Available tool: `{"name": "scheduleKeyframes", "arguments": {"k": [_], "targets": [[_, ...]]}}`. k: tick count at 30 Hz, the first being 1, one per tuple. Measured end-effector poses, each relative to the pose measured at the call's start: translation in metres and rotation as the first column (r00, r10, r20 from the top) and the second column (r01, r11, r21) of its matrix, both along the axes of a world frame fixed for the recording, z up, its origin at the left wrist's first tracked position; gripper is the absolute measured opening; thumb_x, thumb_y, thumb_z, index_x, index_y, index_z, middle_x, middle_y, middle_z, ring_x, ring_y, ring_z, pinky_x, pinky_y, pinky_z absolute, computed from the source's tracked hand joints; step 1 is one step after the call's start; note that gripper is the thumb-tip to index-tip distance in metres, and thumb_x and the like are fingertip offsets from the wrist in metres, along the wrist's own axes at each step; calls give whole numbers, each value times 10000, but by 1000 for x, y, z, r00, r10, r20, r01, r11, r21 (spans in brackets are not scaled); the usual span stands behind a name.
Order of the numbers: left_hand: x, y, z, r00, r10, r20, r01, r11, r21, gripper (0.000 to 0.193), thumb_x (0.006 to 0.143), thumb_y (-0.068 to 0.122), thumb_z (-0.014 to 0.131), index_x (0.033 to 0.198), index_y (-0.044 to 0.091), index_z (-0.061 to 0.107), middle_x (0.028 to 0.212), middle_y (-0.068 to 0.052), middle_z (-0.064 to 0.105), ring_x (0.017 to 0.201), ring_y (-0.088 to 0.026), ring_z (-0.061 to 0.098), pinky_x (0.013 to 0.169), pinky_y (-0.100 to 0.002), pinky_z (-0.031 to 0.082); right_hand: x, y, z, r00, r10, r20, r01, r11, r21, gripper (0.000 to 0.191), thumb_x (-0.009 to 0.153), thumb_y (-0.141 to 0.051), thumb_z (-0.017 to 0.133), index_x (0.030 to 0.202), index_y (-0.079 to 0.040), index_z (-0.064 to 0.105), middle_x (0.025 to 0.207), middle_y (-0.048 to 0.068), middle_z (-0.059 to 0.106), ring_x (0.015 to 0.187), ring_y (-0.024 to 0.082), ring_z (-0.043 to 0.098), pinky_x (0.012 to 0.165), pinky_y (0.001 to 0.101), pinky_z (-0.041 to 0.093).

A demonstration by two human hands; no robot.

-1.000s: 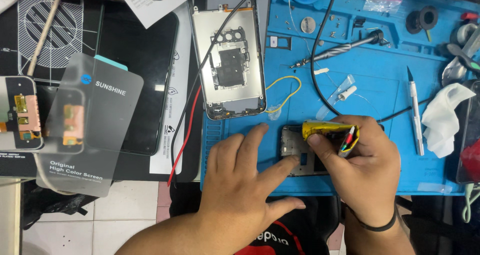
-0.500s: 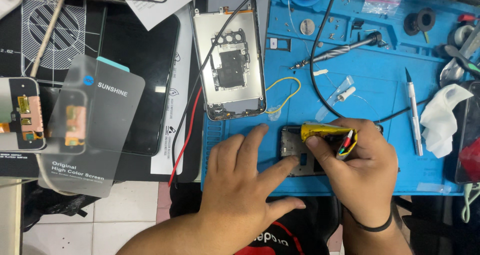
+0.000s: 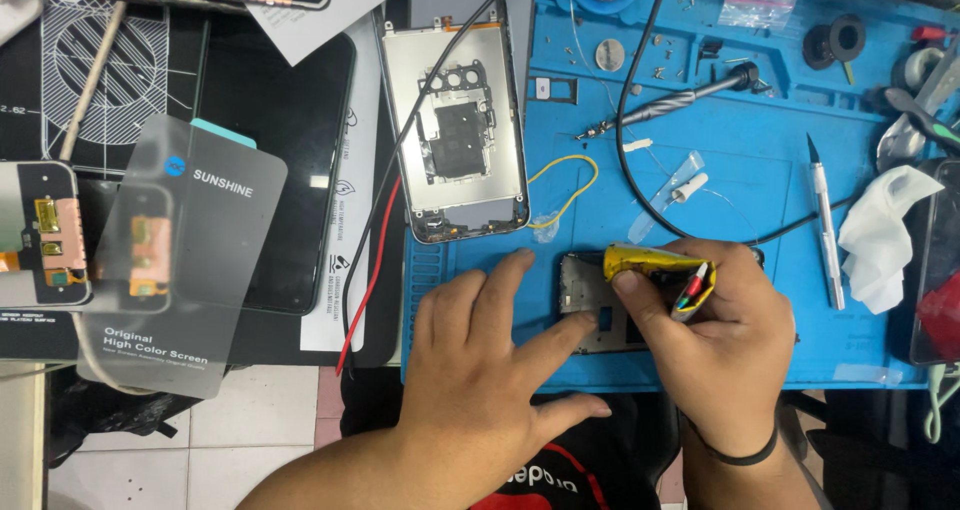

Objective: The person removes a new LCD screen from its packaging, then applies adhesive to the edges of a disassembled smartphone chassis using a small tube. The person handles the phone frame and screen assembly on a blue work mat, preparing the chassis for screen installation.

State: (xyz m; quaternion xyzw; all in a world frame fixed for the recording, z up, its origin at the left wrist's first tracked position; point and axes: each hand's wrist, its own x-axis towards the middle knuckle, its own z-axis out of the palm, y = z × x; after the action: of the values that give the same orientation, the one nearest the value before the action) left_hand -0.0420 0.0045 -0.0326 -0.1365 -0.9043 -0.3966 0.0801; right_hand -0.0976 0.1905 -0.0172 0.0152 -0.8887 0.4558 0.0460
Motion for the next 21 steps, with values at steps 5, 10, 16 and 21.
{"name": "scheduleKeyframes", "arguments": {"k": [5,10,16,21], "targets": [[0,0,0,1000,-10,12,10,1000,11,642,718,557,849,1237,200,721,1441,-253,439,1200,-411,431,989,-541,390,1,-3,2,999,-30,31,30,999,14,264,842,-11,837,1039,27,666,891,87,758,753,74,661,655,202,506],[2,0,-2,1000,-2,-8,2,1000,-7,647,717,562,846,1238,198,724,1446,-247,440,1199,-412,430,995,-542,387,4,1,-2,998,2,-58,2,998,69,269,882,1,834,1078,40,655,932,99,760,801,94,684,729,215,531],[1,-3,3,1000,-7,-8,7,1000,18,637,696,570,869,1193,196,729,1450,-244,448,1228,-429,432,1023,-562,384,30,56,-4,981,-151,-124,113,956,-269,257,1025,73,767,1163,69,550,1029,176,693,896,182,707,863,279,586],[20,3,13,996,36,83,-61,941,333,710,648,529,970,1168,141,681,1472,-277,385,1402,-467,436,1113,-562,442,45,94,-9,937,-319,-144,197,820,-537,252,1043,112,717,1204,72,527,1115,213,672,961,234,681,946,361,606]]}}
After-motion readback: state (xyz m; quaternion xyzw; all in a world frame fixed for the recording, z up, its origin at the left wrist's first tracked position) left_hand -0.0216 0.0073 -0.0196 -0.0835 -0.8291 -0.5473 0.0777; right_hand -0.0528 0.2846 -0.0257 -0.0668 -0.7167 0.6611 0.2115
